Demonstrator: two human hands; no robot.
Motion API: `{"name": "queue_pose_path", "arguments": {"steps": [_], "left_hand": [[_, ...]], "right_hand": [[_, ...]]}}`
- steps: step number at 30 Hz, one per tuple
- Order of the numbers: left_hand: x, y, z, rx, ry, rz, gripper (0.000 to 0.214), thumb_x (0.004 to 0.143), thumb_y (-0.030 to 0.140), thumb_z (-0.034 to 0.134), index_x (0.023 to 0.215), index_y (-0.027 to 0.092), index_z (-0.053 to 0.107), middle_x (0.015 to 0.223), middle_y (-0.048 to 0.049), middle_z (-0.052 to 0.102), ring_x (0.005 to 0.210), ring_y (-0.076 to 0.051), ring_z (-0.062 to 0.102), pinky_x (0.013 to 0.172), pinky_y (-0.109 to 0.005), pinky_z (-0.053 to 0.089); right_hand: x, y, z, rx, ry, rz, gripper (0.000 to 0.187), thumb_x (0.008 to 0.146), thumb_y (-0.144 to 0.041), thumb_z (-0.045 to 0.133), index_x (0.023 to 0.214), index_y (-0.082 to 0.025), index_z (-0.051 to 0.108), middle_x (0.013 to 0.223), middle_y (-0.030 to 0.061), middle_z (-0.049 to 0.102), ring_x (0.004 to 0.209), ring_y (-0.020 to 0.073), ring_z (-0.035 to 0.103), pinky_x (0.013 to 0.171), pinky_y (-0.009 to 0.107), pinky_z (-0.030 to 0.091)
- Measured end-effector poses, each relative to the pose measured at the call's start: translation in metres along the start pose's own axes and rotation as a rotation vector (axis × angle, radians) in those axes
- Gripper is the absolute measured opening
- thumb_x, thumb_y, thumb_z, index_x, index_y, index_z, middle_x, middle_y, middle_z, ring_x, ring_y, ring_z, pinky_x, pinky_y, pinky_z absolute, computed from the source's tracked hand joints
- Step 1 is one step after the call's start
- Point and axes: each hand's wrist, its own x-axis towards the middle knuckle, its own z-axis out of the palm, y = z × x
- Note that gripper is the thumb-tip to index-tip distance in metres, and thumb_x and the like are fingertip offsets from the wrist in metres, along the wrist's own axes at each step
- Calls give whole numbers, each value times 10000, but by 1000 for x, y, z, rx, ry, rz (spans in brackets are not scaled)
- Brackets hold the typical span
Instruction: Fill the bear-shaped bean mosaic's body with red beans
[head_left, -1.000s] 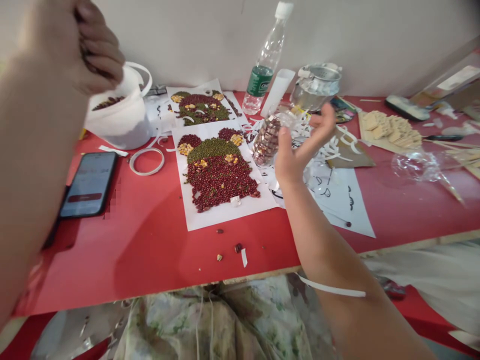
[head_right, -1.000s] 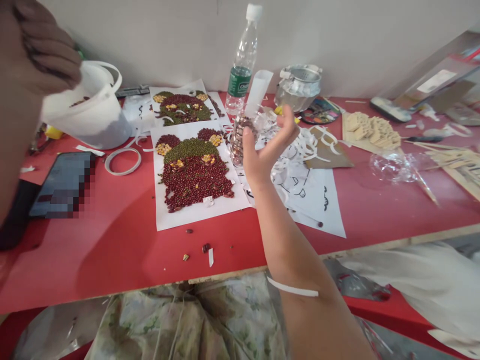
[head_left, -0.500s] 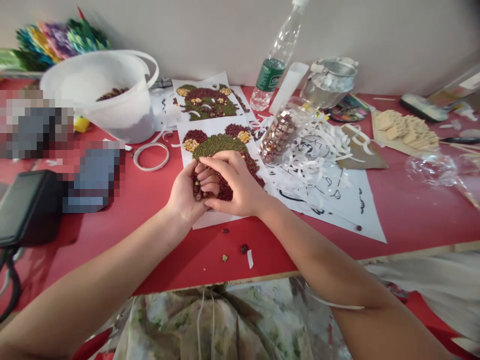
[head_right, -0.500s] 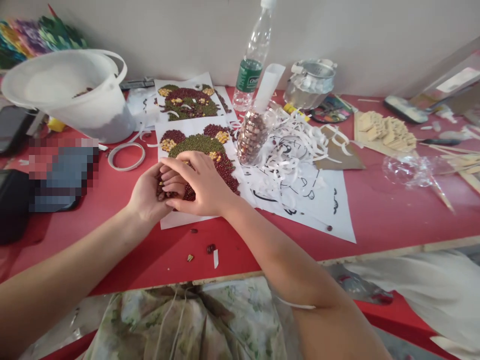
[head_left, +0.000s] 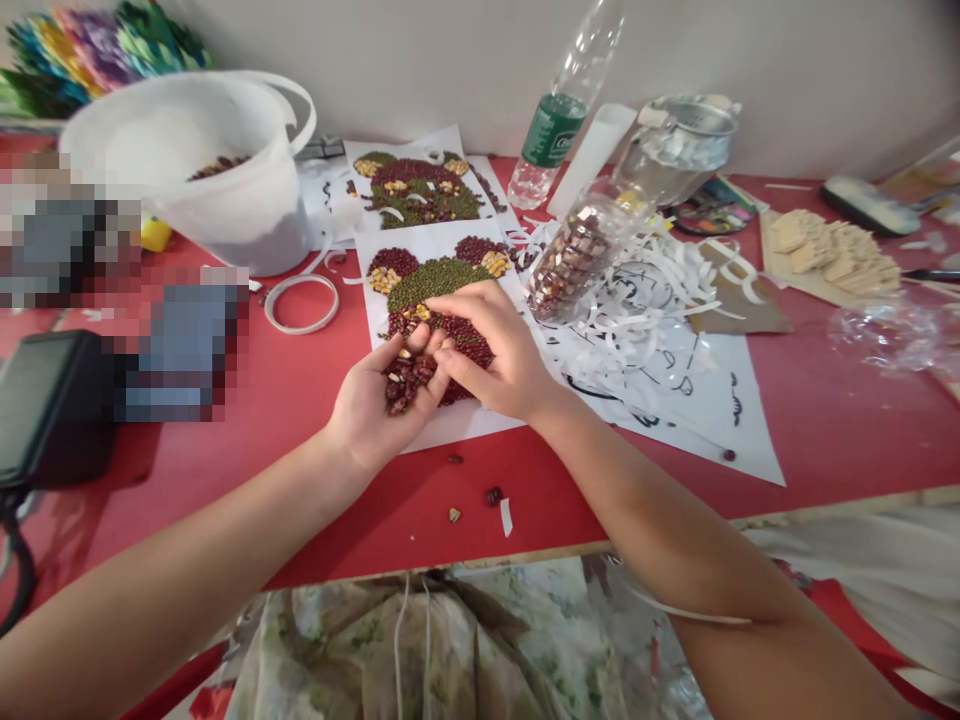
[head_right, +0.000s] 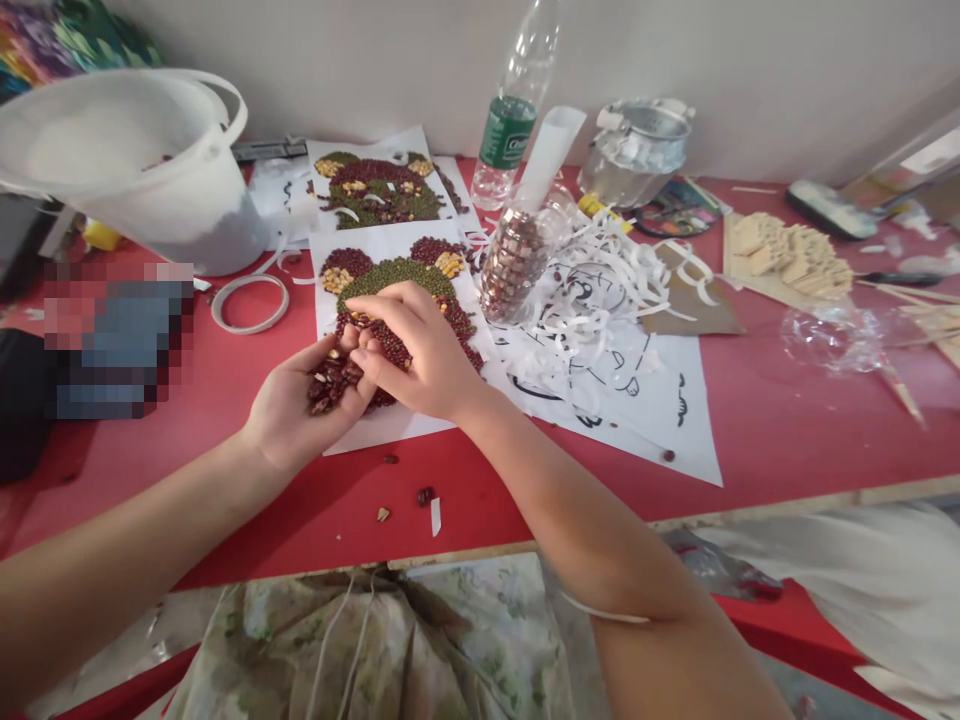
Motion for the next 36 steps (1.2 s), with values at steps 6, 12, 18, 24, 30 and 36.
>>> {"name": "queue_pose_path", "arguments": {"steps": [6, 12, 18, 24, 30, 36], "left_hand": [[-1, 7, -7, 56, -55, 24, 365, 1028, 237, 313, 1120, 125, 648, 834, -48, 764, 801, -139, 756, 750, -217, 613], [4, 12, -20, 113, -213, -5, 468, 1038, 268, 230, 1110, 136, 672, 861, -74, 773, 782, -155, 745, 720, -260, 617], [-1, 9, -18, 93, -194, -73, 436, 1029, 269, 281, 1080, 90, 675, 807, -83, 753, 714, -150, 730, 655, -236, 609], [-4, 8, -16, 135, -141, -100, 489, 1040, 270, 238, 842, 116, 657, 692, -62, 725, 581, -131, 695, 558, -211, 588], [3, 21, -16, 44, -191, 22, 419, 1036, 262, 267, 1227, 96, 600, 915, -109, 774, 844, -187, 771, 744, -283, 642], [22, 47, -18, -21, -180, 255, 452, 1025, 257, 267, 1396, 115, 482, 988, -106, 765, 1052, -193, 740, 904, -297, 600]], "right_hand": [[3, -2, -9, -9, 29, -49, 178, 877, -222, 554, 1025, -211, 652, 989, 59, 607, 938, 192, 602, 846, 396, 518], [3, -9, -4, -127, -52, -82, 142, 883, -196, 560, 888, -231, 698, 968, 63, 623, 952, 209, 576, 888, 427, 486], [3, -19, 0, -202, -131, -132, 150, 907, -164, 586, 864, -222, 717, 978, 67, 676, 1000, 219, 573, 897, 421, 476], [4, -23, 2, -251, -194, -138, 192, 936, -161, 538, 810, -211, 673, 965, 57, 696, 978, 211, 581, 917, 418, 442], [7, -17, -5, -130, -65, 24, 126, 952, -193, 490, 903, -235, 598, 958, 50, 649, 943, 200, 586, 868, 399, 464], [3, -3, 0, -130, -194, 47, 133, 961, -171, 503, 882, -211, 602, 856, 34, 623, 816, 166, 571, 764, 313, 455]]}}
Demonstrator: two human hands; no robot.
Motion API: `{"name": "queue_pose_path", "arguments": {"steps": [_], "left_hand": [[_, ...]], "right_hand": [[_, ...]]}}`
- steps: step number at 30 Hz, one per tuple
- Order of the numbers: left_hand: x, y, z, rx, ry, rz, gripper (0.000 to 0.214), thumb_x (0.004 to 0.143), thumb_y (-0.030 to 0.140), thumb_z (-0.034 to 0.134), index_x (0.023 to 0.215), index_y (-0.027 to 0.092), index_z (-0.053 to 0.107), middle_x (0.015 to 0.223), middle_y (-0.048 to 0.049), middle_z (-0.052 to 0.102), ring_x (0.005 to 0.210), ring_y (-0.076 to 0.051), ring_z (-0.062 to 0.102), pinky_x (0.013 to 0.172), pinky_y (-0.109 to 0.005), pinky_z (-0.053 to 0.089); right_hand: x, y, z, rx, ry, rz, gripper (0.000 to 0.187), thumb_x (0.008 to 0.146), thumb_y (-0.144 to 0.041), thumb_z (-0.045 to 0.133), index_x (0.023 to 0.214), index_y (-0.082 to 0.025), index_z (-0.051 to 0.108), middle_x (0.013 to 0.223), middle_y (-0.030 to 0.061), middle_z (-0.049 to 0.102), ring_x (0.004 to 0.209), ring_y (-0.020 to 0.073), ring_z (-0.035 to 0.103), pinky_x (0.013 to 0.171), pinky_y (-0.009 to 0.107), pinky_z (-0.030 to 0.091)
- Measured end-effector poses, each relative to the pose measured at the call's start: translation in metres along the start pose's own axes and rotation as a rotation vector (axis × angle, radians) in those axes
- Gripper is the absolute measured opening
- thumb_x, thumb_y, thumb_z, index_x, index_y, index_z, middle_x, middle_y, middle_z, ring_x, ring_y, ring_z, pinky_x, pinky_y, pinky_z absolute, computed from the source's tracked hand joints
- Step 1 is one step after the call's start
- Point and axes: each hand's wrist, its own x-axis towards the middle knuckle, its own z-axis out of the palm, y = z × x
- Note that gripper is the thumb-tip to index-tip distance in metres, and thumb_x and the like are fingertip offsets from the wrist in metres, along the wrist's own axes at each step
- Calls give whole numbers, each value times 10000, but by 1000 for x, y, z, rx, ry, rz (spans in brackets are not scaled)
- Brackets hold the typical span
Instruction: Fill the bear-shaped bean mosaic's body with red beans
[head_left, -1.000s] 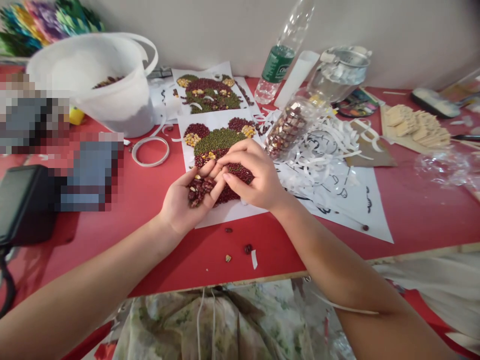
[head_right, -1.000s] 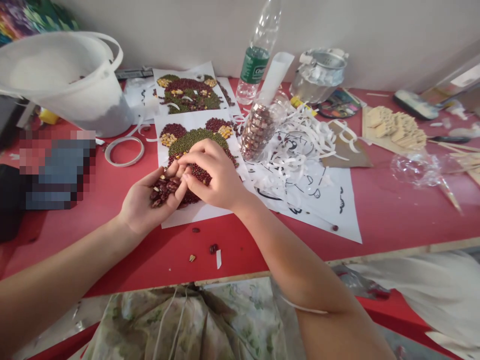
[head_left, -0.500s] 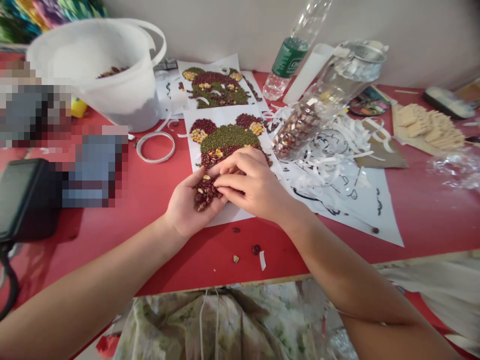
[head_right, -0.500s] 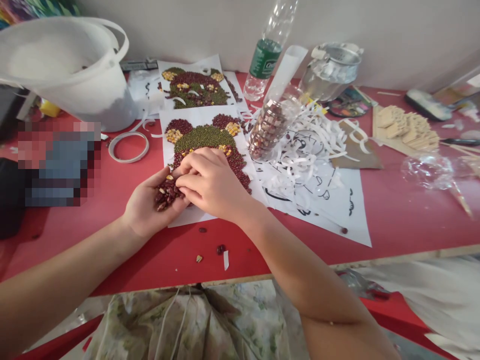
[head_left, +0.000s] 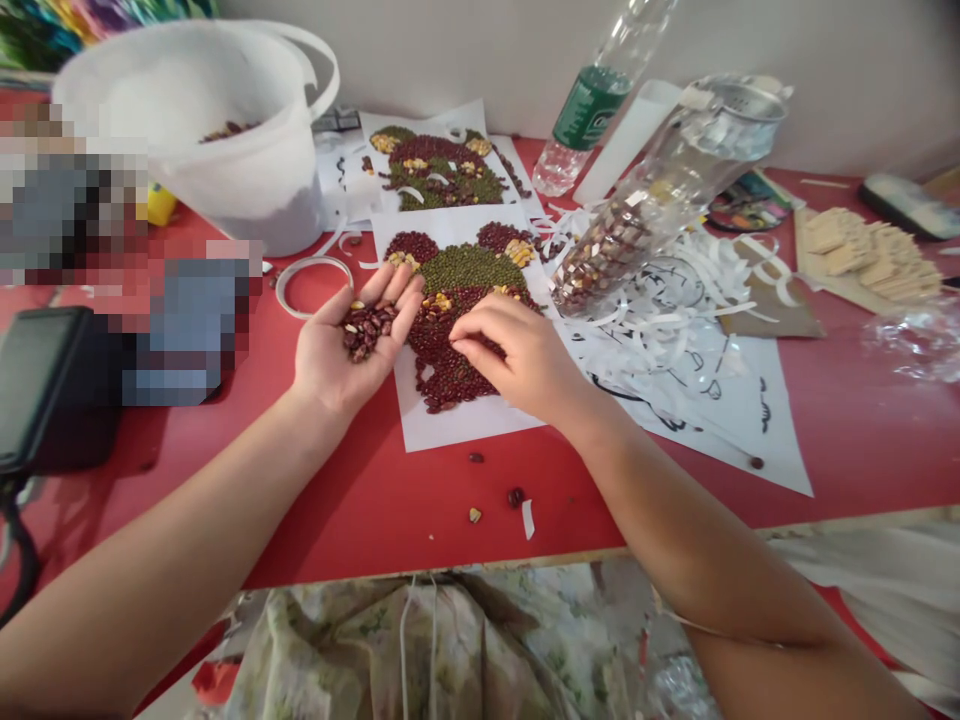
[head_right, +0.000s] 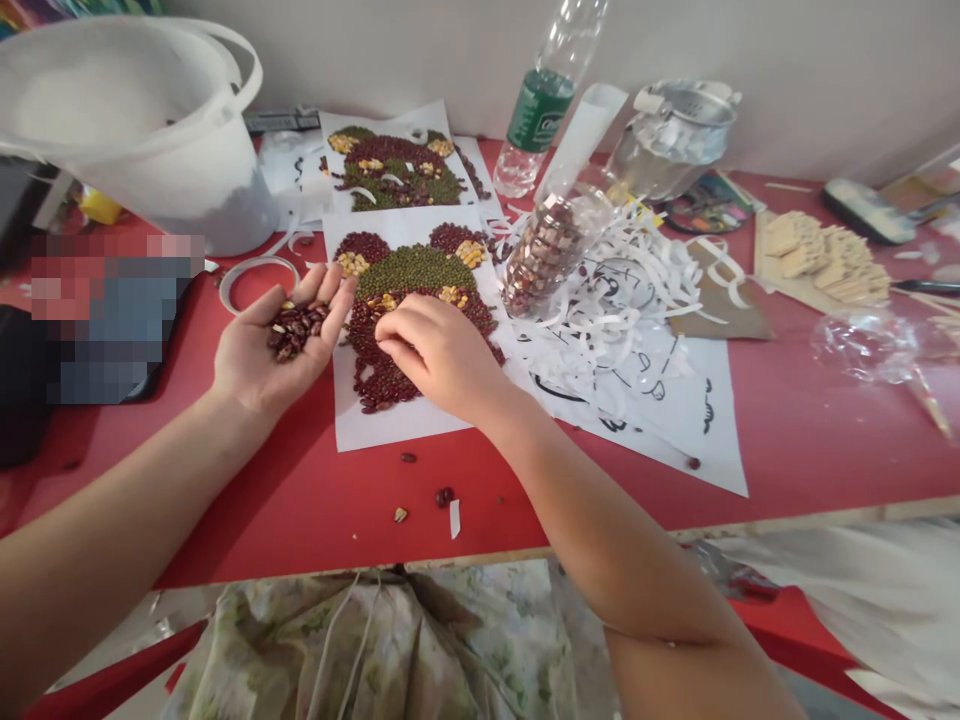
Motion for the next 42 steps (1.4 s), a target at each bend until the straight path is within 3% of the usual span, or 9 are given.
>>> {"name": "queue_pose_path", "arguments": {"steps": [5, 11, 18, 27, 42], "left_hand": [[5, 0, -2, 17, 40, 13, 453, 1026, 263, 260, 1399, 124, 479, 989, -95, 760, 1056, -183, 737, 905, -283, 590], [-4, -2, 4, 52, -23, -7, 484, 1044, 243, 206, 1456, 65, 385, 851, -72, 782, 890, -165, 758, 926, -269, 576], [-2, -2, 2, 52, -20, -21, 504, 1044, 251, 220, 1501, 78, 343, 838, -63, 782, 887, -154, 747, 912, -255, 581], [9, -2, -9, 20, -21, -24, 447, 1023, 243, 283, 1388, 100, 498, 962, -84, 766, 1024, -182, 744, 912, -278, 599], [8, -2, -8, 16, -2, -28, 475, 1022, 250, 291, 1440, 92, 455, 1053, -107, 761, 1123, -191, 711, 936, -269, 584]], "right_hand": [[0, 2, 12, -150, -227, -66, 198, 983, -182, 477, 903, -181, 658, 865, 61, 636, 812, 181, 535, 767, 321, 396], [1, -3, 19, -287, -282, -154, 214, 985, -175, 481, 905, -167, 680, 865, 60, 627, 811, 185, 507, 743, 316, 348], [5, -15, 18, -440, -404, -209, 213, 978, -142, 482, 859, -173, 656, 822, 52, 605, 798, 195, 466, 727, 329, 303], [10, -26, 13, -453, -450, -165, 234, 949, -99, 500, 788, -167, 655, 792, 54, 616, 777, 195, 463, 702, 334, 283], [-1, -21, 7, -371, -479, -136, 241, 933, -140, 506, 979, -163, 741, 795, 56, 614, 776, 184, 483, 701, 333, 287]]}}
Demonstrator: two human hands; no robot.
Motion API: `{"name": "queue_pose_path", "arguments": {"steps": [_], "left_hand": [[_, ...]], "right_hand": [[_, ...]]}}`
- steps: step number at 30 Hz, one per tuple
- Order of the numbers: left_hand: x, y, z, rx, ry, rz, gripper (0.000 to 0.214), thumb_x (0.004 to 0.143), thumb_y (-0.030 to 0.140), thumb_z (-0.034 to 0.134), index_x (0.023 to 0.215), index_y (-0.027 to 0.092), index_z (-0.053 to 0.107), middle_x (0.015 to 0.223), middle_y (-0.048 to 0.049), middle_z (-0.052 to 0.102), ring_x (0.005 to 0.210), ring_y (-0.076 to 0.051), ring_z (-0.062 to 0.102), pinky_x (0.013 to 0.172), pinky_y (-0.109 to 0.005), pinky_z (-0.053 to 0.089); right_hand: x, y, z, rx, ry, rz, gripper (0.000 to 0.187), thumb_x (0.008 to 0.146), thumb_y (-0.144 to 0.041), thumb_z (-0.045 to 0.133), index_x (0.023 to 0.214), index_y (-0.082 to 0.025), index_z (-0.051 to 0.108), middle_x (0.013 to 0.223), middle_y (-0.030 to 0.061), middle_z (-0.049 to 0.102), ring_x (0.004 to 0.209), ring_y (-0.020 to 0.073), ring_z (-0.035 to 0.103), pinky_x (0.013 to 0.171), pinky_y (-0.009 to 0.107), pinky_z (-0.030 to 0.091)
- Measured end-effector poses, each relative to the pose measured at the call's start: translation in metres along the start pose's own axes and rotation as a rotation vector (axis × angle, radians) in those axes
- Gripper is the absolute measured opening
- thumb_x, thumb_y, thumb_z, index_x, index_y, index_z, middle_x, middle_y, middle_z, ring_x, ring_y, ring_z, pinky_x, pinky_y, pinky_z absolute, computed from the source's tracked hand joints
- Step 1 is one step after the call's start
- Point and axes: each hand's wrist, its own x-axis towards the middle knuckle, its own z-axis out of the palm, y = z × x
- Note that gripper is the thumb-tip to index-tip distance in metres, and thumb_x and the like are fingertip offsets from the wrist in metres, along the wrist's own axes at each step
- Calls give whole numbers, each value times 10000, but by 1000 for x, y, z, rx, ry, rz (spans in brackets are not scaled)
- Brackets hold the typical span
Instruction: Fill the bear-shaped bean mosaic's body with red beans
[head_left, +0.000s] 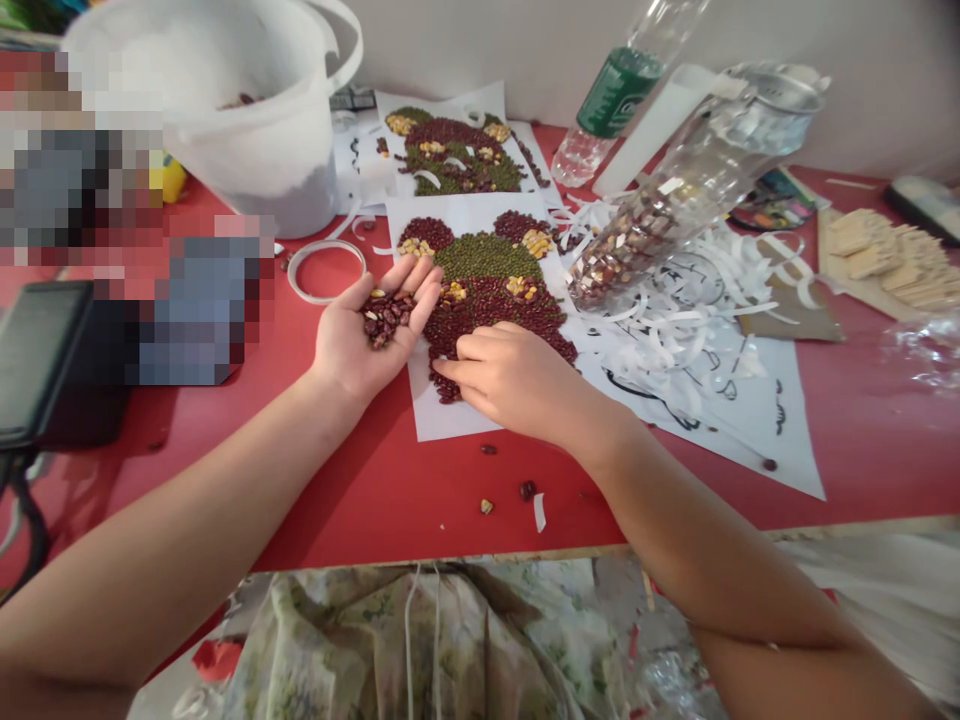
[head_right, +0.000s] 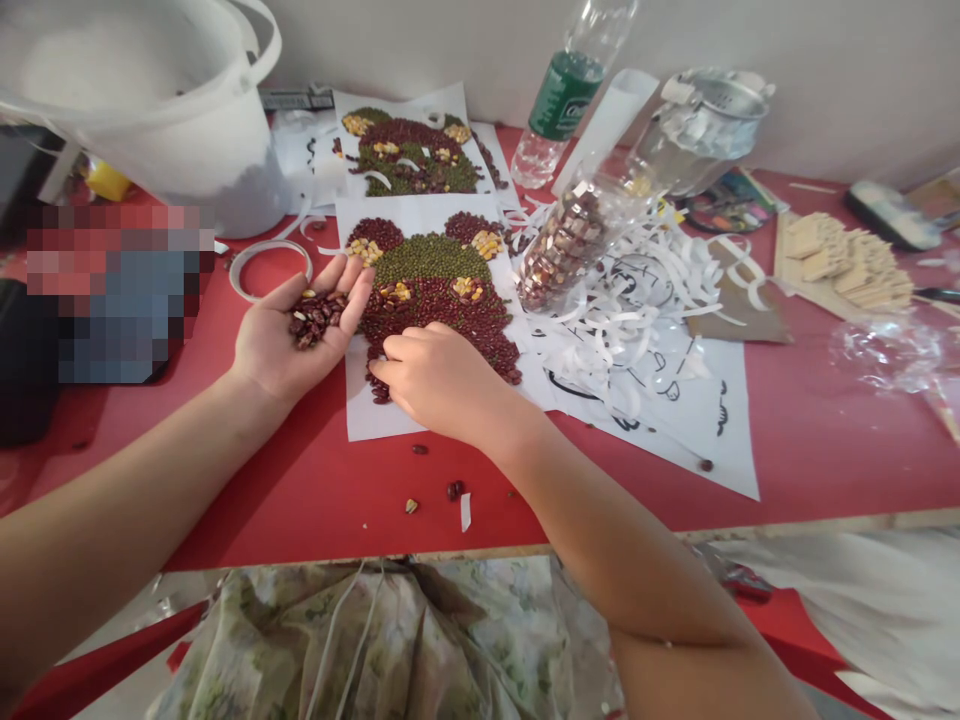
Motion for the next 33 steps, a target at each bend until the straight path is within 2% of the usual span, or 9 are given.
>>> {"name": "queue_pose_path", "arguments": {"steps": [3, 6, 10, 13, 16, 18, 23, 26, 33], "left_hand": [[-5, 0, 3, 5, -9, -8, 488, 1029, 250, 292, 1482, 115, 411, 1246, -111, 714, 1233, -177, 648, 1000, -255, 548], [-13, 0, 10, 5, -5, -19, 491, 1039, 232, 298, 1504, 91, 370, 1464, -124, 572, 1346, -188, 553, 1069, -248, 501], [-19, 1, 13, 8, -24, -29, 488, 1044, 222, 310, 1507, 73, 349, 1571, -118, 441, 1398, -198, 494, 1097, -248, 479], [-14, 1, 8, 10, -39, -32, 488, 1043, 228, 312, 1506, 79, 349, 1523, -114, 509, 1366, -193, 531, 1074, -248, 501], [-6, 0, 3, 24, -20, -10, 493, 1040, 250, 282, 1502, 102, 372, 1345, -108, 665, 1277, -176, 615, 1022, -245, 538], [-2, 0, 1, 36, -12, 5, 501, 1033, 254, 275, 1503, 114, 379, 1254, -98, 713, 1238, -168, 644, 1008, -240, 544], [0, -1, -1, 39, -22, 8, 503, 1023, 248, 297, 1493, 93, 386, 1181, -103, 739, 1211, -173, 662, 1013, -245, 541], [0, -1, -2, 37, -31, 8, 500, 1024, 249, 300, 1485, 82, 391, 1152, -105, 746, 1192, -174, 673, 1009, -248, 544], [0, -1, -2, 49, -25, 9, 489, 1027, 252, 290, 1471, 88, 412, 1138, -95, 750, 1160, -166, 690, 1000, -244, 551]], "right_hand": [[-1, 0, 0, 69, 19, 42, 274, 937, -144, 478, 983, -157, 748, 772, 49, 597, 737, 169, 478, 705, 323, 309], [-1, 1, -1, 189, 49, 111, 306, 931, -132, 454, 976, -153, 756, 769, 47, 594, 725, 158, 498, 711, 305, 348], [0, 1, 0, 315, 37, 168, 310, 915, -126, 465, 975, -146, 769, 800, 57, 622, 750, 158, 543, 729, 297, 385], [0, 1, 0, 327, 23, 184, 309, 915, -140, 471, 982, -149, 773, 807, 60, 630, 759, 161, 550, 748, 301, 397], [1, 1, 1, 326, 18, 191, 303, 911, -149, 481, 986, -157, 774, 802, 58, 628, 761, 164, 550, 761, 307, 398], [1, 2, 2, 355, 22, 194, 301, 905, -144, 486, 998, -160, 772, 805, 54, 630, 765, 162, 554, 766, 302, 400], [3, 1, 5, 406, 55, 236, 226, 881, -144, 526, 966, -165, 734, 827, 33, 618, 734, 139, 525, 742, 283, 376], [7, -2, 6, 387, 23, 286, 160, 859, -157, 561, 939, -161, 699, 816, 18, 594, 707, 132, 493, 740, 289, 346], [12, -5, 4, 363, -49, 327, 164, 844, -129, 536, 948, -166, 657, 895, 31, 624, 806, 157, 544, 807, 309, 325]]}}
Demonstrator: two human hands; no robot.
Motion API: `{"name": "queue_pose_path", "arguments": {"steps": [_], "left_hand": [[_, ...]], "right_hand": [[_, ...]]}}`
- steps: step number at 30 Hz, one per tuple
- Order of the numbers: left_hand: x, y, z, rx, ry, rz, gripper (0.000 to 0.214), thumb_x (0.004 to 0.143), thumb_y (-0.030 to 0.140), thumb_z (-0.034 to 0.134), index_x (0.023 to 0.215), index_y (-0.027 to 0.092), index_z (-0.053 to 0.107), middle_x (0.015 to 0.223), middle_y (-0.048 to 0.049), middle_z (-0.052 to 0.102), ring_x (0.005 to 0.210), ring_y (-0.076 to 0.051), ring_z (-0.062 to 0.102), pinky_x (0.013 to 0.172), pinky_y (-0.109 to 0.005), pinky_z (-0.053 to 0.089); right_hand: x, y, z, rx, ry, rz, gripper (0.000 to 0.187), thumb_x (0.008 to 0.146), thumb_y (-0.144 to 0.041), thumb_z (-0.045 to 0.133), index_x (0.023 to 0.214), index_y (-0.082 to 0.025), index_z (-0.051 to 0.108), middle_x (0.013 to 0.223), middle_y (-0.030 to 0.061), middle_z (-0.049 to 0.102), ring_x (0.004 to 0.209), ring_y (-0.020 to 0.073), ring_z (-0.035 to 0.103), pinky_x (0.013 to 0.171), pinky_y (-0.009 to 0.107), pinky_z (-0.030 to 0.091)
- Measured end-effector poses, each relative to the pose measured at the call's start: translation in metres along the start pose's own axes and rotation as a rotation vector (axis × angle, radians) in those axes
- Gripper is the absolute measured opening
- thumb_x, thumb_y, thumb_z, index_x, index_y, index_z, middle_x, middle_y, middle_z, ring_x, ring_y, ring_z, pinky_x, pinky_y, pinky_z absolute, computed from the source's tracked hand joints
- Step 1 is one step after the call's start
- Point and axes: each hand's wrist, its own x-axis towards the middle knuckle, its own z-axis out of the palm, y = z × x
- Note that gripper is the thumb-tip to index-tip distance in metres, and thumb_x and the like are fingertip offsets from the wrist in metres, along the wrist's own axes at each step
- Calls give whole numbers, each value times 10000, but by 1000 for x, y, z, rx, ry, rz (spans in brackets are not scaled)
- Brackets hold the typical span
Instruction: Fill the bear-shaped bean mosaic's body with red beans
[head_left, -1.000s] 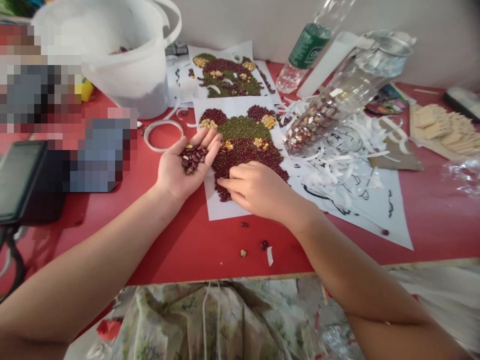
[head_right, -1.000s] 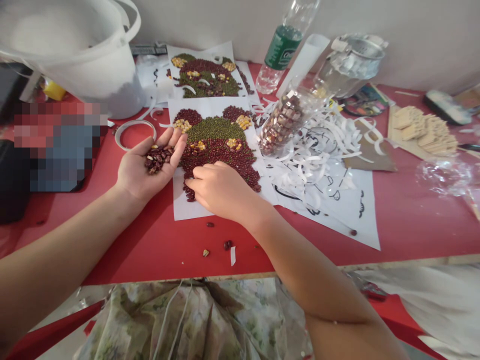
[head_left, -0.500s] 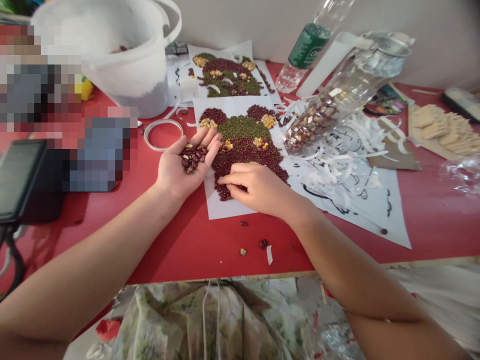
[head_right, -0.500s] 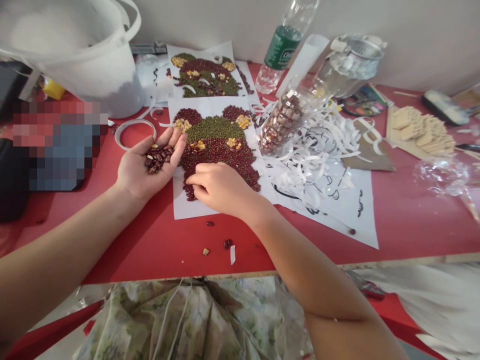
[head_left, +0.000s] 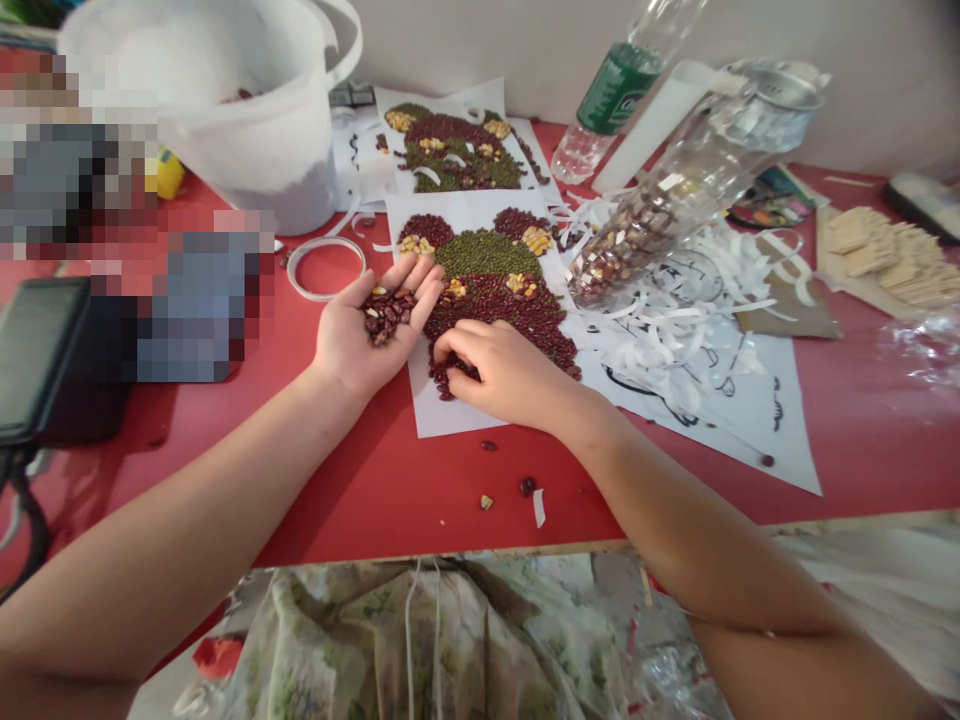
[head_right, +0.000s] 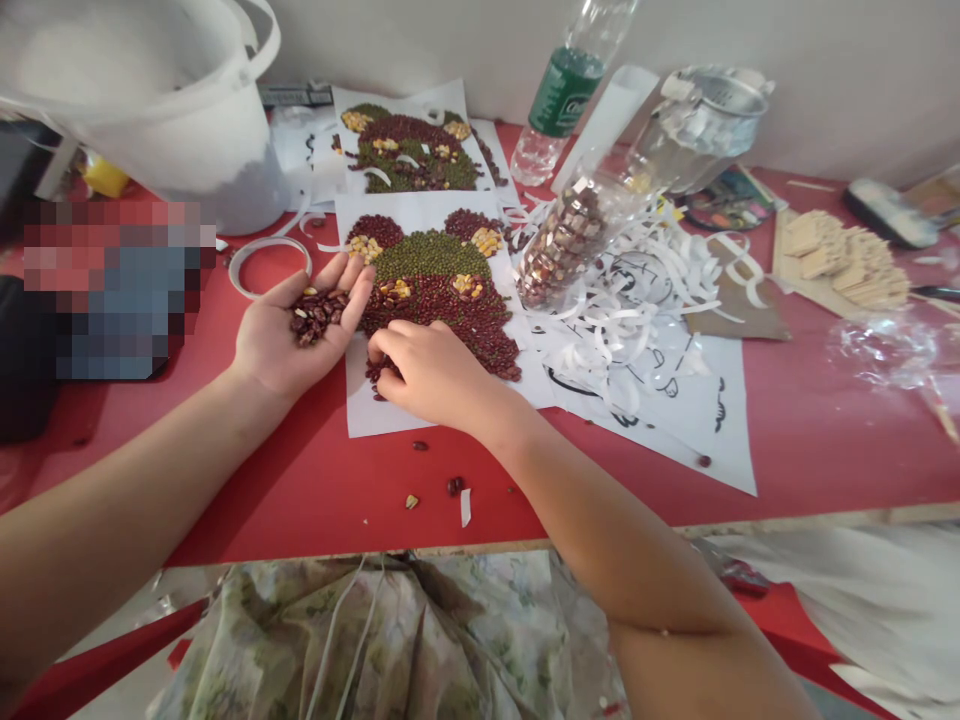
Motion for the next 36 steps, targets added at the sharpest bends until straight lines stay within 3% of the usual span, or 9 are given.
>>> {"name": "queue_pose_path", "arguments": {"steps": [4, 11, 16, 19, 21, 24, 26, 31, 36], "left_hand": [[-1, 0, 0, 7, 2, 0, 482, 1030, 250, 294, 1463, 81, 423, 1108, -87, 759, 1132, -164, 704, 998, -244, 555], [0, 0, 0, 17, -8, 3, 503, 1029, 247, 290, 1496, 84, 380, 1279, -102, 704, 1229, -166, 649, 1043, -239, 525], [0, 0, 1, 14, -4, -1, 510, 1027, 251, 290, 1501, 85, 372, 1244, -103, 719, 1222, -163, 653, 1037, -237, 526], [-2, 1, 3, 9, 19, -5, 501, 1022, 248, 292, 1487, 91, 394, 1187, -103, 740, 1190, -166, 674, 1010, -241, 544], [-3, 0, 5, 13, 24, -9, 491, 1020, 250, 290, 1474, 107, 413, 1181, -99, 740, 1191, -168, 674, 1002, -248, 550], [-8, -2, 8, 13, 35, -31, 472, 1019, 256, 288, 1444, 128, 450, 1169, -93, 741, 1186, -172, 677, 985, -255, 562], [-14, -6, 10, 4, 39, -78, 452, 1023, 261, 291, 1411, 132, 483, 1104, -83, 755, 1143, -177, 699, 948, -259, 584], [-30, -20, 11, 39, 19, -272, 430, 1024, 267, 317, 1313, 94, 584, 976, -97, 777, 1051, -220, 736, 814, -280, 635], [-37, -27, 11, 29, 1, -340, 457, 1021, 272, 305, 1300, 82, 613, 989, -127, 780, 1086, -255, 723, 851, -339, 633]], "right_hand": [[-1, 2, -1, 15, 7, -44, 149, 849, -137, 543, 921, -168, 670, 870, 26, 628, 780, 146, 545, 782, 295, 331], [-3, 3, -2, -30, 9, -80, 191, 869, -143, 515, 890, -165, 704, 888, 51, 678, 811, 159, 589, 758, 297, 347], [-4, 5, -1, 16, 28, -97, 192, 848, -121, 523, 885, -168, 705, 860, 37, 682, 784, 145, 578, 765, 298, 359], [-5, 8, -3, 178, 139, -70, 197, 832, -107, 525, 888, -171, 703, 802, 8, 629, 660, 103, 513, 683, 267, 375], [-6, 10, -7, 288, 287, -15, 202, 838, -110, 515, 899, -181, 694, 777, -7, 597, 611, 91, 472, 620, 252, 371], [-7, 10, -13, 337, 512, 38, 178, 864, -135, 514, 896, -200, 677, 753, -12, 570, 634, 106, 478, 618, 260, 391], [-9, 10, -16, 316, 576, 0, 165, 873, -144, 522, 895, -204, 674, 775, -3, 574, 685, 122, 516, 657, 278, 425], [-14, 8, -17, 199, 508, -233, 125, 870, -160, 581, 905, -185, 698, 919, 52, 612, 911, 179, 584, 830, 345, 485], [-15, 8, -19, 56, 422, -274, 92, 868, -184, 608, 848, -227, 686, 938, 45, 607, 962, 209, 539, 896, 406, 460]]}}
